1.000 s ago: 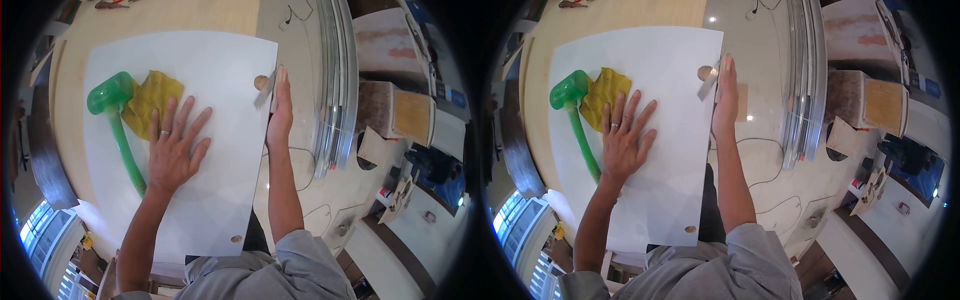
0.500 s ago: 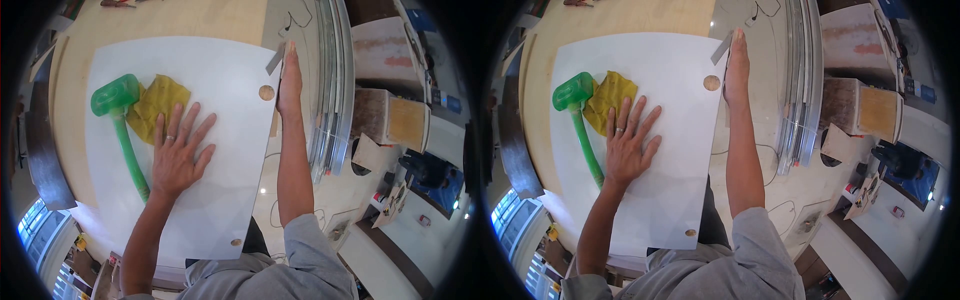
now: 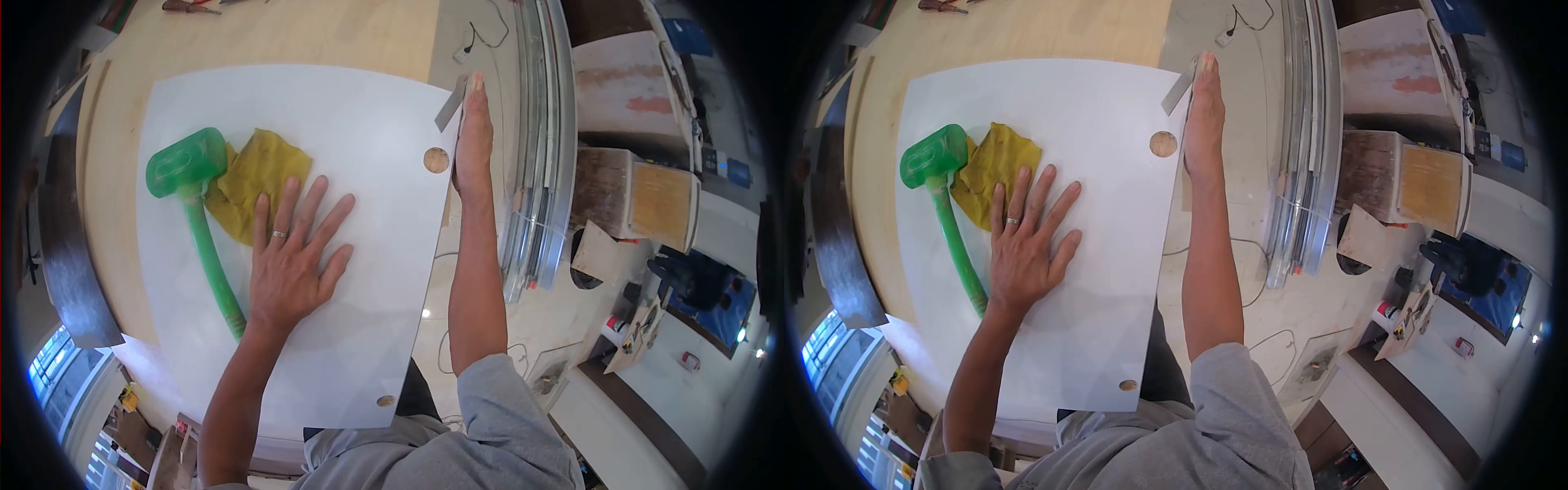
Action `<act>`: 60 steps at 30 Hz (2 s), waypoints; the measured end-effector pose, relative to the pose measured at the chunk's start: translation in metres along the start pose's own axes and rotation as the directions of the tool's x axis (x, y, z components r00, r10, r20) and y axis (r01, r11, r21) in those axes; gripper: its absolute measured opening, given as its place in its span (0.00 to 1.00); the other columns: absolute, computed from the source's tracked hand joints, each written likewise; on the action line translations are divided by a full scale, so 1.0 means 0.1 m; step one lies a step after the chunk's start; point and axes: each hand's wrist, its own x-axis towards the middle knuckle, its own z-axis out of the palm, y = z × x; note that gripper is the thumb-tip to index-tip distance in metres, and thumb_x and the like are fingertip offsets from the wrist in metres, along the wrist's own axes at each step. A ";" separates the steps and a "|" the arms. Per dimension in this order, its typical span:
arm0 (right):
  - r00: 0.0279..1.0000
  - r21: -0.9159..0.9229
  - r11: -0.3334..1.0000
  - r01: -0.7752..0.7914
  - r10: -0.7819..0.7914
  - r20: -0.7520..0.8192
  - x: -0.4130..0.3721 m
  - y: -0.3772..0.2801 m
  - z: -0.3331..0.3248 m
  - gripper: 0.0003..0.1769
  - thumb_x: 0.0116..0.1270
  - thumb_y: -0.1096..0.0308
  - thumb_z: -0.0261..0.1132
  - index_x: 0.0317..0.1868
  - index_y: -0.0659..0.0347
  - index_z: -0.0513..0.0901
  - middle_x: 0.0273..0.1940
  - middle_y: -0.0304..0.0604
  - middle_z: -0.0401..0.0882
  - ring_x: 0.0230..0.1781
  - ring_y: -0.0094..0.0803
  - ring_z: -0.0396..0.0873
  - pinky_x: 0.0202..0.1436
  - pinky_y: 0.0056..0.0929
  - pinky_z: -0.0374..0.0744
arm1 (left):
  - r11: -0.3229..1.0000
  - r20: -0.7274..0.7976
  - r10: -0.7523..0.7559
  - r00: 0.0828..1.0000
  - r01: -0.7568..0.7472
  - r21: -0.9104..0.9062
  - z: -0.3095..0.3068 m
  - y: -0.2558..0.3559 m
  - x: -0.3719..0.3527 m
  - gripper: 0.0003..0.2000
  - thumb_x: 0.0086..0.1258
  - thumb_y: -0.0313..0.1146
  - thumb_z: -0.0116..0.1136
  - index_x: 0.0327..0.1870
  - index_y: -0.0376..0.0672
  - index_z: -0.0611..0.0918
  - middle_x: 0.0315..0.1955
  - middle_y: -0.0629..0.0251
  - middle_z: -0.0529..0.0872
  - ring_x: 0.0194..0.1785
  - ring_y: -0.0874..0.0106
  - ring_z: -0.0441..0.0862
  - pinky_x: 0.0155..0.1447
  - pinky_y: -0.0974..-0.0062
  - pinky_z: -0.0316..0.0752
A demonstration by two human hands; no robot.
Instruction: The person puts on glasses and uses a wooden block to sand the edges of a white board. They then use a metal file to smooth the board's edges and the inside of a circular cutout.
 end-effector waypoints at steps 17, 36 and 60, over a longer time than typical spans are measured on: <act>1.000 0.038 0.999 -0.027 0.028 -0.012 -0.15 0.02 0.02 0.44 0.95 0.40 0.46 0.94 0.65 0.57 0.95 0.51 0.53 0.95 0.41 0.53 0.95 0.38 0.53 | 1.000 -0.005 0.003 1.000 -0.003 0.013 0.00 0.01 0.00 0.29 0.86 0.52 0.58 0.87 0.67 0.78 0.92 0.69 0.65 0.96 0.59 0.53 0.96 0.43 0.41; 0.998 0.063 0.997 -0.049 0.052 -0.042 -0.36 0.08 0.03 0.43 0.95 0.41 0.46 0.94 0.65 0.57 0.95 0.51 0.54 0.95 0.41 0.53 0.95 0.38 0.53 | 1.000 -0.021 0.008 1.000 -0.008 0.012 0.00 0.00 -0.01 0.29 0.86 0.51 0.59 0.87 0.68 0.77 0.92 0.69 0.66 0.96 0.58 0.54 0.96 0.43 0.42; 0.995 0.081 0.994 -0.070 0.075 -0.060 -0.54 0.10 0.05 0.43 0.95 0.41 0.46 0.94 0.64 0.58 0.94 0.50 0.55 0.95 0.41 0.53 0.96 0.39 0.53 | 1.000 -0.026 0.017 1.000 -0.017 0.009 0.01 -0.01 -0.01 0.30 0.86 0.49 0.61 0.87 0.70 0.76 0.92 0.71 0.64 0.96 0.59 0.53 0.96 0.43 0.41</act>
